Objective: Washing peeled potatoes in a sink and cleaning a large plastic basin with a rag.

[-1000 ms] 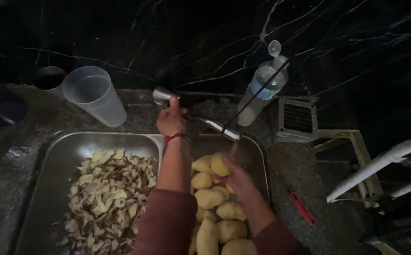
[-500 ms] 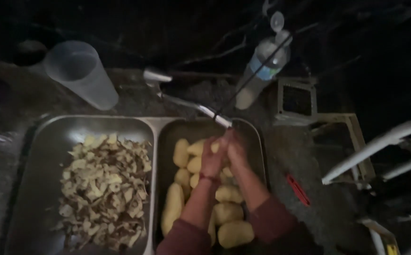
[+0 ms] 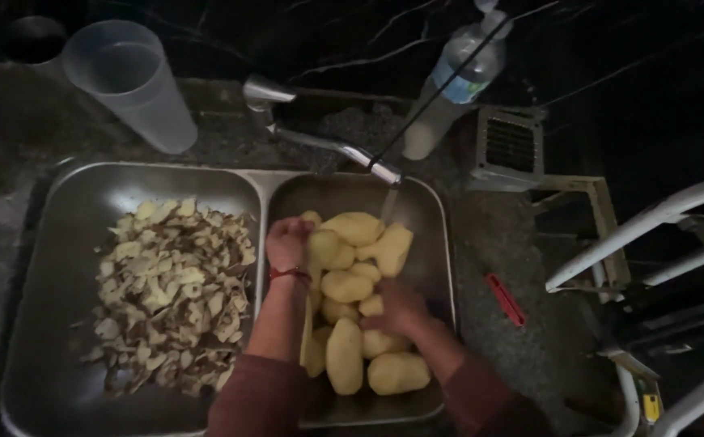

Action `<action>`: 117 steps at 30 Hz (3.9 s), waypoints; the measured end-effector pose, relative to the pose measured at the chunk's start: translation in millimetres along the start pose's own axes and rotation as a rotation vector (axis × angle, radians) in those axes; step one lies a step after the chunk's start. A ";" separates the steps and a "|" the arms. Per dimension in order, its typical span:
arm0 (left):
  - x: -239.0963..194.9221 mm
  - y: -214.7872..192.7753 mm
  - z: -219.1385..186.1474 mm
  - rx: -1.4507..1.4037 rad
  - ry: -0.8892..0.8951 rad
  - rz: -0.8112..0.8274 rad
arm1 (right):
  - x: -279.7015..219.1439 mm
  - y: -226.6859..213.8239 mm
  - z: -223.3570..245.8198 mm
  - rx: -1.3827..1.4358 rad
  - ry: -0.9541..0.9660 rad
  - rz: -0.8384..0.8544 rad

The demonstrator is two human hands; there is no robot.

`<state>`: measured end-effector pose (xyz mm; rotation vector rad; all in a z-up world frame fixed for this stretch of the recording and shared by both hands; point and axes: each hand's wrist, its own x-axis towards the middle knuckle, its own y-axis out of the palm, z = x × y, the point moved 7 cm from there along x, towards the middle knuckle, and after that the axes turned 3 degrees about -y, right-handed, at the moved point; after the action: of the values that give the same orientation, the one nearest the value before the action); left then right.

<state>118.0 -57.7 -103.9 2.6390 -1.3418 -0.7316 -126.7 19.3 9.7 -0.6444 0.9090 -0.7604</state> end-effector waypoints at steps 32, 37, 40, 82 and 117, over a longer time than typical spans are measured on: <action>-113.3 145.4 -30.0 -0.079 -0.602 0.502 | 123.0 -123.7 24.7 0.832 0.049 -0.463; -87.8 147.8 6.4 -0.341 -0.365 0.576 | 116.7 -92.3 -6.9 0.538 0.205 -0.518; -84.4 154.5 -8.7 -0.331 -0.223 0.623 | 78.3 -63.5 -7.9 0.922 -0.291 -0.664; -77.0 -1.0 7.5 1.481 -0.179 0.583 | 75.9 -58.1 -57.3 0.707 -0.158 -0.261; -92.8 126.4 -0.5 0.379 -0.377 0.382 | 145.8 -47.3 -64.2 0.831 -0.182 -0.867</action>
<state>-21.3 -62.3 -32.2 2.4439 -2.2046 -1.0356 -138.5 -135.5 -49.4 -0.3210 0.0452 -1.6943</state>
